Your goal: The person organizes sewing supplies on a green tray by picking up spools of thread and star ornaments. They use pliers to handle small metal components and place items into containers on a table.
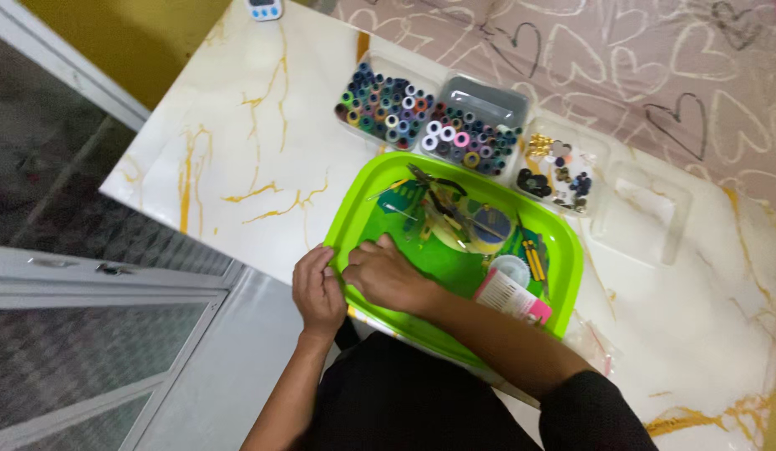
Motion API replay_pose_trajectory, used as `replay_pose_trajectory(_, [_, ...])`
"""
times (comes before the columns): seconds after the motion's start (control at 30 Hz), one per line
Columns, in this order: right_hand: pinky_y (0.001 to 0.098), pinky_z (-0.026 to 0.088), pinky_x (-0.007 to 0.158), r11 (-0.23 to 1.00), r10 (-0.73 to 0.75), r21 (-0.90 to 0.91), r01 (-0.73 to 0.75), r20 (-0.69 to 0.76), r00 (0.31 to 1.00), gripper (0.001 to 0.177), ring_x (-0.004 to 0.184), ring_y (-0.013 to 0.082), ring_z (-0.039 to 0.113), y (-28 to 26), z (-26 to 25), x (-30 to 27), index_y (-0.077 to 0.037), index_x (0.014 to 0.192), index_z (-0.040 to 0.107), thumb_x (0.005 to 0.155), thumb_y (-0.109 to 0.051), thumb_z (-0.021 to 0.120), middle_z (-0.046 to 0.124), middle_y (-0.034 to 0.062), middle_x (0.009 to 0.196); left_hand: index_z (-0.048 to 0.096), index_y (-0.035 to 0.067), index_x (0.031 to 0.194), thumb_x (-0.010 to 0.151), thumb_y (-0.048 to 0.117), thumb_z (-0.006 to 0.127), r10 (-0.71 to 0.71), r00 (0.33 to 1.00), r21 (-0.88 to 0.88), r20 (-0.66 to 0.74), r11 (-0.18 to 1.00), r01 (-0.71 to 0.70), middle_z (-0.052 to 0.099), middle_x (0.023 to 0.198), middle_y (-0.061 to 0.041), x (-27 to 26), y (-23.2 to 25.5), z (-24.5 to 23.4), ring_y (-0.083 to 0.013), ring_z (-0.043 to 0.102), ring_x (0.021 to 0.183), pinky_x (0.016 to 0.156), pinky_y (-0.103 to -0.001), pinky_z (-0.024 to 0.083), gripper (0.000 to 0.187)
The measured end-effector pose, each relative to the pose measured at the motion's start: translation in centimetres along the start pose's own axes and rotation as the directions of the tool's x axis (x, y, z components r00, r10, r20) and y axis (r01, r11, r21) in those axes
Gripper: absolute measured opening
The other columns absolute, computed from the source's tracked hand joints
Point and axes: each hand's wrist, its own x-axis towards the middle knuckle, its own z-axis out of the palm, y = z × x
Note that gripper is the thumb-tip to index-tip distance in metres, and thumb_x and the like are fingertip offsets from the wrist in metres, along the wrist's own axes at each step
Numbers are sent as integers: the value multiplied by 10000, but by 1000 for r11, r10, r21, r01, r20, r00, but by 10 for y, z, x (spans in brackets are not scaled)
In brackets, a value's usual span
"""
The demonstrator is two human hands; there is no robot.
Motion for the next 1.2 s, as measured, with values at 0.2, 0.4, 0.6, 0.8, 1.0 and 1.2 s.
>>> replay_pose_trajectory(0.2, [478, 370, 835, 999, -9, -44, 5, -94, 996, 95, 948, 236, 591, 8, -32, -30, -145, 837, 723, 861, -204, 653, 659, 25, 901, 658, -9, 1193, 908, -64, 456, -24, 1000, -18, -15, 1000, 24, 659, 1226, -186, -4, -5, 4, -366, 636, 1185, 1051, -453, 510, 353])
replay_pose_trajectory(0.4, [495, 465, 627, 939, 67, -298, -173, -335, 940, 77, 806, 293, 633, 139, -106, -127, -144, 794, 672, 800, -219, 689, 633, 62, 804, 638, -16, 1229, 973, -11, 479, -34, 999, 26, 7, 999, 33, 650, 1264, -203, -10, -12, 6, -376, 619, 1212, 1098, -442, 498, 302])
replay_pose_trajectory(0.6, [533, 409, 801, 774, 548, -88, -627, -401, 734, 148, 910, 276, 635, 224, -158, -205, -184, 804, 778, 814, -308, 697, 734, 24, 865, 587, -46, 1330, 1102, 90, 499, -113, 991, -154, -71, 983, 101, 491, 1317, -198, -19, -18, 10, -298, 560, 1219, 1132, -403, 493, 280])
replay_pose_trajectory(0.8, [528, 368, 848, 747, 594, -305, -591, -95, 799, 212, 1037, 263, 588, 241, -150, -200, -181, 814, 759, 921, -311, 630, 705, -2, 948, 597, -61, 1266, 1143, 123, 493, -171, 982, -88, -81, 983, 164, 529, 1304, -173, -24, -27, 16, -250, 568, 1186, 1065, -359, 492, 245])
replay_pose_trajectory(1.0, [530, 348, 856, 789, 505, -331, -517, -129, 853, 164, 1025, 264, 590, 251, -141, -203, -207, 878, 765, 902, -228, 604, 697, 11, 930, 612, -67, 1249, 1171, 169, 523, -133, 983, -10, -123, 991, 133, 577, 1252, -176, -28, -31, 16, -244, 568, 1118, 1065, -369, 497, 263])
replay_pose_trajectory(1.2, [517, 321, 887, 825, 536, -171, -538, -63, 842, 108, 1027, 247, 591, 261, -140, -203, -190, 874, 782, 846, -221, 683, 726, 3, 914, 608, -75, 1249, 1171, 180, 530, -169, 977, 0, -132, 985, 171, 613, 1191, -181, -29, -32, 16, -246, 619, 1099, 1035, -353, 506, 278])
